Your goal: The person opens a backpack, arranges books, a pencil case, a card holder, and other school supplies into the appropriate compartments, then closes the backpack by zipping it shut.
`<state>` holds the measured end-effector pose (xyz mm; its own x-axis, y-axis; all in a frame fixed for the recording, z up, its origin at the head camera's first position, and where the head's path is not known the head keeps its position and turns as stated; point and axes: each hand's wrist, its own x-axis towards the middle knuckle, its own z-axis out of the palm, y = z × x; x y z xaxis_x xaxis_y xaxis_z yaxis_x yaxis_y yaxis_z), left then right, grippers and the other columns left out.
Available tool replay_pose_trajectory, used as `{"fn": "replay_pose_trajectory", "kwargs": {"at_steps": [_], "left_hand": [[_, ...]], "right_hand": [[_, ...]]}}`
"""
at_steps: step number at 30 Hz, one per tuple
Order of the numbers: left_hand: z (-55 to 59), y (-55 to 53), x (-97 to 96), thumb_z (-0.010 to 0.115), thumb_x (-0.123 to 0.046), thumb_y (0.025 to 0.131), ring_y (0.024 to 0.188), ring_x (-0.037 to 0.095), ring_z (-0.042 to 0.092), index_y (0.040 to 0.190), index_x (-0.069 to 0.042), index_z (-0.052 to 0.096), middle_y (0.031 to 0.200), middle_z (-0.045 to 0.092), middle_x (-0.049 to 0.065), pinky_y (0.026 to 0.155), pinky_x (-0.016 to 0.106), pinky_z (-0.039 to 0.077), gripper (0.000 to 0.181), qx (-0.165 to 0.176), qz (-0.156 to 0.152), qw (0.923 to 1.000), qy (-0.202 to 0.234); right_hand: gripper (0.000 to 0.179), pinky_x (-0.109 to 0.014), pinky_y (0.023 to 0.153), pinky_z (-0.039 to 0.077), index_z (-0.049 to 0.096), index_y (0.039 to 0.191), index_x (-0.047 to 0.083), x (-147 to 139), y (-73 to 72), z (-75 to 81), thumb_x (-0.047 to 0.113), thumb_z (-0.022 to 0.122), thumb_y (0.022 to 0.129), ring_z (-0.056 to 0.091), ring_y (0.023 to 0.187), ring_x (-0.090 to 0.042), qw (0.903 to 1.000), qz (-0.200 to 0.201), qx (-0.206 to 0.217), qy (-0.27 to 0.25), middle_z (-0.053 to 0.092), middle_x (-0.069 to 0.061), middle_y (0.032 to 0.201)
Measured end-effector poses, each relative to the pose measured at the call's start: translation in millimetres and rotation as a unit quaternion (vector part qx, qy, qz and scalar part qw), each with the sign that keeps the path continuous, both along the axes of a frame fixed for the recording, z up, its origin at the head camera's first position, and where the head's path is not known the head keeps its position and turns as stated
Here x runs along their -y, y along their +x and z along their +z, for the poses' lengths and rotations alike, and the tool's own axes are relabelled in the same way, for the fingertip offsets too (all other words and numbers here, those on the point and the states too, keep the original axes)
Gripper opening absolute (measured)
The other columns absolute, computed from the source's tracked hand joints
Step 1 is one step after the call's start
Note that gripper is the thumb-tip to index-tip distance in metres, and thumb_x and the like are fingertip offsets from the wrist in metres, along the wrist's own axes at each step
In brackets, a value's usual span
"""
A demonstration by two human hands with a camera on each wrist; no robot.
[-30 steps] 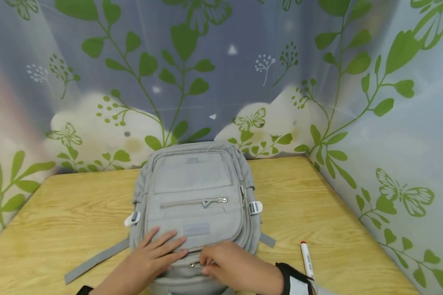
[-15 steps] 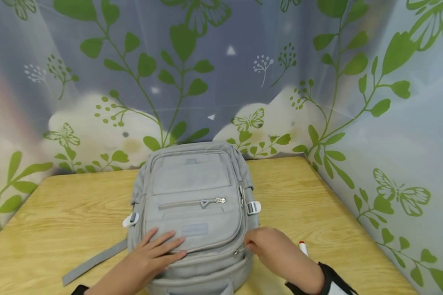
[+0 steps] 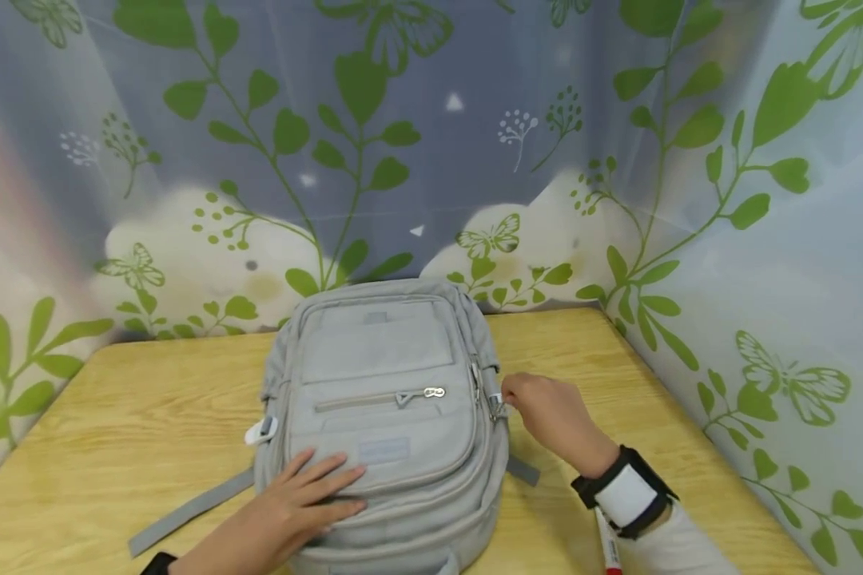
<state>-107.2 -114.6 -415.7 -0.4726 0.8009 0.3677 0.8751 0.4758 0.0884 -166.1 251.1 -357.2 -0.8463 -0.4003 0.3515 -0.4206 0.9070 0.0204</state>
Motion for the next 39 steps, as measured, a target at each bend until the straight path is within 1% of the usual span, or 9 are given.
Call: {"fn": "replay_pose_trajectory", "kwargs": {"at_steps": [5,11,14,17,23,26,29,35,39], "left_hand": [[-0.4,-1.9,-1.0,0.064,-0.02,0.086,0.135,0.023,0.038,0.137,-0.035,0.044,0.149,0.038,-0.003,0.113,0.04,0.022,0.057,0.01,-0.012,0.9999,0.005],[2.7,-4.1,-0.1,0.061,-0.019,0.089,0.137,0.025,0.035,0.136,-0.035,0.045,0.15,0.036,-0.003,0.111,0.047,0.025,0.052,0.049,-0.018,0.9986,-0.007],[3.1,-4.9,0.5,0.061,-0.019,0.09,0.138,0.025,0.034,0.136,-0.035,0.046,0.15,0.036,-0.004,0.112,0.047,0.024,0.051,0.059,-0.016,0.9981,-0.006],[3.2,-4.6,-0.3,0.062,-0.019,0.089,0.137,0.025,0.036,0.135,-0.035,0.047,0.149,0.037,-0.004,0.11,0.048,0.027,0.051,0.053,-0.014,0.9984,-0.014],[11.3,-3.9,-2.4,0.06,-0.026,0.09,0.134,0.024,0.04,0.132,-0.032,0.051,0.146,0.041,-0.003,0.106,0.049,0.035,0.044,0.022,-0.002,0.9984,-0.052],[22.9,-4.4,-1.5,0.051,-0.033,0.095,0.131,0.022,0.043,0.131,-0.03,0.052,0.144,0.045,-0.002,0.104,0.048,0.037,0.036,0.021,-0.01,0.9979,-0.061],[38.3,-8.4,1.8,0.042,-0.037,0.098,0.126,0.02,0.048,0.13,-0.026,0.053,0.138,0.05,0.0,0.103,0.043,0.039,0.036,0.018,-0.009,0.9985,-0.05],[74.5,-29.9,6.0,0.05,-0.032,0.096,0.119,0.022,0.052,0.128,-0.02,0.055,0.133,0.053,0.006,0.103,0.038,0.04,0.034,0.0,0.044,0.9967,-0.068],[90.8,-46.5,-10.2,0.055,-0.029,0.094,0.117,0.023,0.054,0.124,-0.018,0.059,0.13,0.056,0.008,0.1,0.038,0.042,0.032,-0.028,0.044,0.9931,-0.105]], "right_hand": [[0.003,-0.023,0.047,0.037,0.064,0.085,0.013,-3.8,-38.4,-5.4,0.013,0.064,0.088,0.046,0.053,-0.005,0.9992,0.012,-0.034,-0.018,0.06,0.004,0.073],[0.005,-0.027,0.051,0.04,0.065,0.084,0.008,-1.1,-80.9,-4.3,0.009,0.063,0.088,0.045,0.051,-0.009,0.9981,0.035,-0.046,-0.021,0.063,-0.002,0.07],[0.005,-0.028,0.052,0.041,0.066,0.086,0.008,0.9,-95.3,-3.7,0.009,0.062,0.089,0.046,0.052,-0.009,0.9982,0.039,-0.037,-0.026,0.065,-0.004,0.073],[0.004,-0.029,0.054,0.044,0.066,0.086,0.008,2.9,-101.1,-5.7,0.007,0.062,0.088,0.051,0.056,-0.011,0.9982,0.042,-0.015,-0.042,0.065,-0.005,0.075],[0.006,-0.038,0.063,0.049,0.067,0.088,0.002,8.3,-100.0,-8.6,-0.001,0.063,0.085,0.059,0.071,-0.024,0.9968,0.064,0.017,-0.046,0.062,-0.011,0.08],[0.015,-0.043,0.072,0.05,0.065,0.1,-0.002,9.8,-93.0,-6.9,-0.002,0.062,0.085,0.061,0.084,-0.031,0.9962,0.074,0.027,-0.036,0.063,-0.016,0.093],[0.029,-0.049,0.083,0.049,0.058,0.115,-0.005,10.6,-78.1,-2.2,-0.007,0.058,0.086,0.059,0.1,-0.037,0.994,0.096,0.038,-0.037,0.061,-0.021,0.11],[0.055,-0.057,0.096,0.038,0.037,0.133,-0.012,14.7,-42.9,6.5,-0.012,0.056,0.081,0.046,0.119,-0.044,0.9812,0.148,0.108,-0.061,0.049,-0.027,0.13],[0.067,-0.062,0.1,0.029,0.026,0.138,-0.011,16.7,-28.1,1.8,-0.002,0.063,0.083,0.041,0.124,-0.045,0.9769,0.125,0.15,-0.086,0.046,-0.026,0.134]]}}
